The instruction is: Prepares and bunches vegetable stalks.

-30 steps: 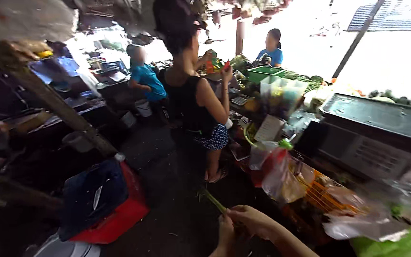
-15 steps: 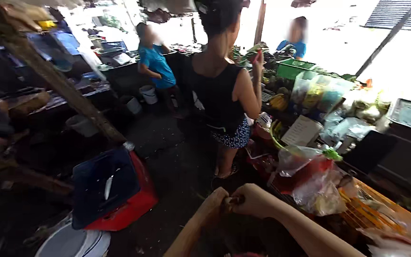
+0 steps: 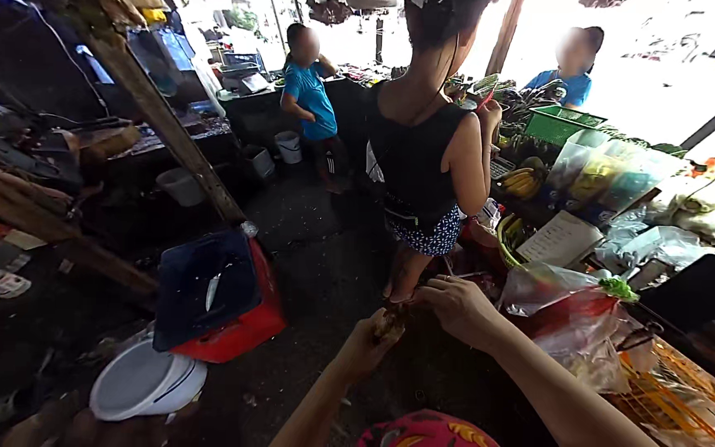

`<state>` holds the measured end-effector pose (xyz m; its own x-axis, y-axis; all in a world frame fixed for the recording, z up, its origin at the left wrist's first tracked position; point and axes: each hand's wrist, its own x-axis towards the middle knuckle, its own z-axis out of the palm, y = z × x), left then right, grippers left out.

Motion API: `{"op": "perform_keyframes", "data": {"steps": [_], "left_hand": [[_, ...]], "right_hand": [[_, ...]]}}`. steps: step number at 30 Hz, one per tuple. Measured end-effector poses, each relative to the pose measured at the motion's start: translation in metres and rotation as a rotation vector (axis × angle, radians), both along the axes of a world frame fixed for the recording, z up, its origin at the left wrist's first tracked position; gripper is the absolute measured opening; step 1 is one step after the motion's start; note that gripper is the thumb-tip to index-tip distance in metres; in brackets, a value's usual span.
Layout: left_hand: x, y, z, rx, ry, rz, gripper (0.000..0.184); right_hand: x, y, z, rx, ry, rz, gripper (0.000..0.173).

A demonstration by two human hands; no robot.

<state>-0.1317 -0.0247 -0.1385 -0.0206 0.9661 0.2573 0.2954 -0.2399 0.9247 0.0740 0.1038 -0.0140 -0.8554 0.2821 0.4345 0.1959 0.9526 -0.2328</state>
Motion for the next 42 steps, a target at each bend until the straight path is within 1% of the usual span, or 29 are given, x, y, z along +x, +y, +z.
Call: {"op": "perform_keyframes", "data": {"steps": [3,4,5,7,9,10,11,12,13,15,16,17,18,19,20,21,23,24,25,27,28,30,33,36,40,42], "left_hand": [[-0.012,-0.021,-0.012,-0.061,0.004,0.121,0.026],[-0.017,-0.028,-0.016,-0.08,-0.001,0.161,0.024],[-0.021,-0.036,-0.019,-0.088,-0.023,0.192,0.022],[-0.028,-0.05,-0.02,-0.134,-0.035,0.245,0.023],[-0.033,-0.062,-0.016,-0.245,0.044,0.286,0.026],[-0.035,-0.066,-0.012,-0.32,0.117,0.292,0.027],[-0.036,-0.067,-0.008,-0.41,0.203,0.283,0.028],[-0.037,-0.064,-0.001,-0.506,0.285,0.26,0.03],[-0.035,-0.06,0.006,-0.597,0.347,0.235,0.032],[-0.022,-0.052,0.017,-0.746,0.431,0.193,0.038],[-0.014,-0.048,0.023,-0.794,0.463,0.174,0.04],[-0.005,-0.043,0.029,-0.821,0.491,0.15,0.04],[0.004,-0.04,0.036,-0.83,0.522,0.124,0.042],[0.013,-0.038,0.044,-0.819,0.548,0.099,0.042],[0.021,-0.037,0.052,-0.807,0.579,0.08,0.04],[0.028,-0.037,0.061,-0.791,0.619,0.072,0.039],[0.035,-0.045,0.072,-0.693,0.687,0.14,0.038],[0.034,-0.052,0.073,-0.587,0.741,0.229,0.039],[0.031,-0.059,0.07,-0.435,0.782,0.346,0.039],[0.018,-0.066,0.058,-0.076,0.871,0.552,0.036],[0.012,-0.069,0.057,0.032,0.908,0.59,0.036],[0.004,-0.073,0.066,0.075,0.939,0.57,0.037],[-0.009,-0.075,0.081,0.038,0.864,0.475,0.04],[-0.018,-0.074,0.097,0.006,0.772,0.405,0.042],[-0.031,-0.07,0.099,0.082,0.605,0.312,0.04],[-0.036,-0.069,0.099,0.111,0.508,0.263,0.04]], "right_hand": [[0.028,0.008,-0.001,-0.073,0.012,-0.155,0.019],[0.042,0.013,-0.007,-0.114,-0.055,-0.223,0.021],[0.059,0.018,-0.016,-0.186,-0.196,-0.299,0.022],[0.098,0.024,-0.048,-0.402,-0.617,-0.471,0.026],[0.142,0.015,-0.105,-0.62,-1.071,-0.646,0.03],[0.164,0.004,-0.135,-0.713,-1.246,-0.727,0.037],[0.179,-0.004,-0.161,-0.744,-1.313,-0.783,0.043],[0.177,-0.007,-0.17,-0.715,-1.288,-0.761,0.044],[0.16,-0.01,-0.158,-0.64,-1.175,-0.701,0.043],[0.1,-0.028,-0.102,-0.41,-0.766,-0.534,0.046],[0.069,-0.037,-0.075,-0.298,-0.545,-0.407,0.049],[0.039,-0.044,-0.053,-0.208,-0.4,-0.25,0.054],[0.013,-0.051,-0.035,-0.147,-0.358,-0.086,0.062],[-0.009,-0.057,-0.023,-0.107,-0.422,0.048,0.071],[-0.028,-0.063,-0.018,-0.07,-0.526,0.126,0.074],[-0.044,-0.066,-0.017,-0.036,-0.629,0.145,0.067],[-0.066,-0.064,-0.013,-0.029,-0.821,0.081,0.032],[-0.074,-0.058,-0.006,-0.06,-0.888,0.035,0.024],[-0.079,-0.051,0.003,-0.082,-0.929,-0.002,0.024],[-0.08,-0.038,0.02,-0.096,-0.904,-0.011,0.022],[-0.079,-0.034,0.024,-0.102,-0.868,0.01,0.022],[-0.081,-0.033,0.032,-0.13,-0.821,0.044,0.025],[-0.086,-0.033,0.045,-0.197,-0.802,0.061,0.028],[-0.089,-0.033,0.055,-0.292,-0.745,0.059,0.023],[-0.088,-0.028,0.046,-0.39,-0.616,0.068,0.014],[-0.088,-0.028,0.04,-0.448,-0.567,0.071,0.013]]}}
